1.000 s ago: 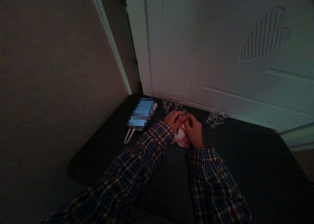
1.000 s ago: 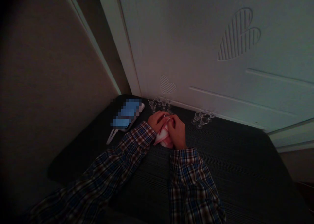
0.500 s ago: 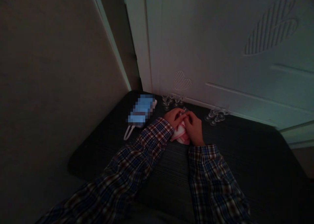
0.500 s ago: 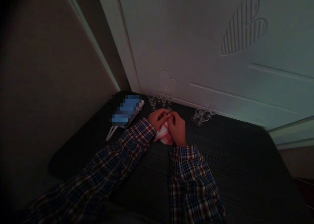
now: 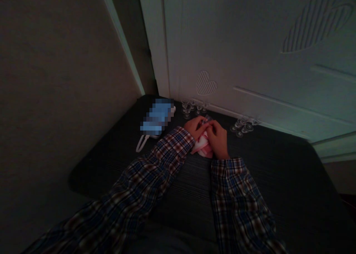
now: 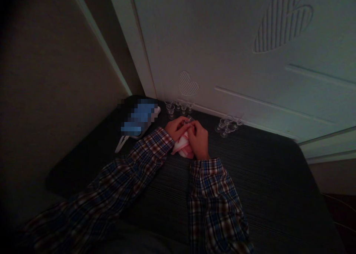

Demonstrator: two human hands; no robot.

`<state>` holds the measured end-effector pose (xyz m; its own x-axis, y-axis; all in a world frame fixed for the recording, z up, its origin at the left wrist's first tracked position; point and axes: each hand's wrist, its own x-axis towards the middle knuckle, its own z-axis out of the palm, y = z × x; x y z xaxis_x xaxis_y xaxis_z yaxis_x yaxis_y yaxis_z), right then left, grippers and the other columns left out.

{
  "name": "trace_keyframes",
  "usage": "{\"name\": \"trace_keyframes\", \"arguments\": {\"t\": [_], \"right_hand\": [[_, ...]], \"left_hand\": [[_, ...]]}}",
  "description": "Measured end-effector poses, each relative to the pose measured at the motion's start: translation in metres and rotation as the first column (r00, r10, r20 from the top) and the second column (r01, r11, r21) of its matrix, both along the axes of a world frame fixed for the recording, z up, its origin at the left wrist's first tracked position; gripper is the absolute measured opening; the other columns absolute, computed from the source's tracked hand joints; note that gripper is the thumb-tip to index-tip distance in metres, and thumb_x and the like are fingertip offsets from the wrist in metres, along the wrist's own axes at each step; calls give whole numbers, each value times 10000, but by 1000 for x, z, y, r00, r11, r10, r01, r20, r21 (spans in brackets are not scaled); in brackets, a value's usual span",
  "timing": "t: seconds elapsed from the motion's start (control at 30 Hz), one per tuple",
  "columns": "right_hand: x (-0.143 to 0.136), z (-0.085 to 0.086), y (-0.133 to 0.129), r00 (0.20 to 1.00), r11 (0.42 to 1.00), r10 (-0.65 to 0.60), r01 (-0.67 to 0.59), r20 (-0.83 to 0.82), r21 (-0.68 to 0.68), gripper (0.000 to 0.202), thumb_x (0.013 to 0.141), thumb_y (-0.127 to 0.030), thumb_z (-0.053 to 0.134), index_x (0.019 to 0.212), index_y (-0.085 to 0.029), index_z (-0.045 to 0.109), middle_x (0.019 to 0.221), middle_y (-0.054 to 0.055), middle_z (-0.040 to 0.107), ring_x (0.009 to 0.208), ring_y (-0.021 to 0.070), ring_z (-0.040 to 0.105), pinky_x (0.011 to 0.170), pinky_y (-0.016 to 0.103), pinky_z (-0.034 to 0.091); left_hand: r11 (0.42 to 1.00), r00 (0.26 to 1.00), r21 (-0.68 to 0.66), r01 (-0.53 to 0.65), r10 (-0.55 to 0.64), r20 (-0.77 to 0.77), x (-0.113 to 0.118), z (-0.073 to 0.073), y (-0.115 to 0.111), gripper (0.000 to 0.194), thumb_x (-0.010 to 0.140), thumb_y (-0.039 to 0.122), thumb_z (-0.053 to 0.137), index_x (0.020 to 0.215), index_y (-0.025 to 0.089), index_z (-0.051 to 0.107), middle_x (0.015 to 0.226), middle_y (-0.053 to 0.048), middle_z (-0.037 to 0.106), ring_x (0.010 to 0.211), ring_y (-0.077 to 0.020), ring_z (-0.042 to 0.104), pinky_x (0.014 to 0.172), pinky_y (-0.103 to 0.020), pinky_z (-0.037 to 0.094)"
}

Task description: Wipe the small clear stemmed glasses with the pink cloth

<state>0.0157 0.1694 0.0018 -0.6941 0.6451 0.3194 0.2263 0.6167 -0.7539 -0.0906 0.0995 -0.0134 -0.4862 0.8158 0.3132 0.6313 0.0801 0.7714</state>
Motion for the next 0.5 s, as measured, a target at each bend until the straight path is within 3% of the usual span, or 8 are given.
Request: {"name": "trace_keyframes", "arguments": {"t": [0.23, 0.5], "right_hand": [[-1, -1, 0, 1000, 1000, -11, 11, 14, 2, 234, 787, -295, 353, 793, -176, 553, 696, -2, 569, 621, 109, 498, 582, 215, 341], [0, -1, 0, 1000, 1000, 0, 0, 7, 14, 216, 789, -274, 354, 809, -177, 546, 727, 4, 585, 643, 109, 511, 594, 213, 349]], "left_hand": [[1000, 1000, -21, -8, 8, -18, 1, 4, -1, 251, 808, 337, 429, 956, 165, 537, 813, -22, 607, 750, -130, 558, 688, -237, 440], [1000, 999, -8, -18, 18, -36, 0, -1, 1, 271, 812, 342, 422, 974, 154, 531, 882, -37, 616, 780, -138, 566, 709, -245, 444]]}}
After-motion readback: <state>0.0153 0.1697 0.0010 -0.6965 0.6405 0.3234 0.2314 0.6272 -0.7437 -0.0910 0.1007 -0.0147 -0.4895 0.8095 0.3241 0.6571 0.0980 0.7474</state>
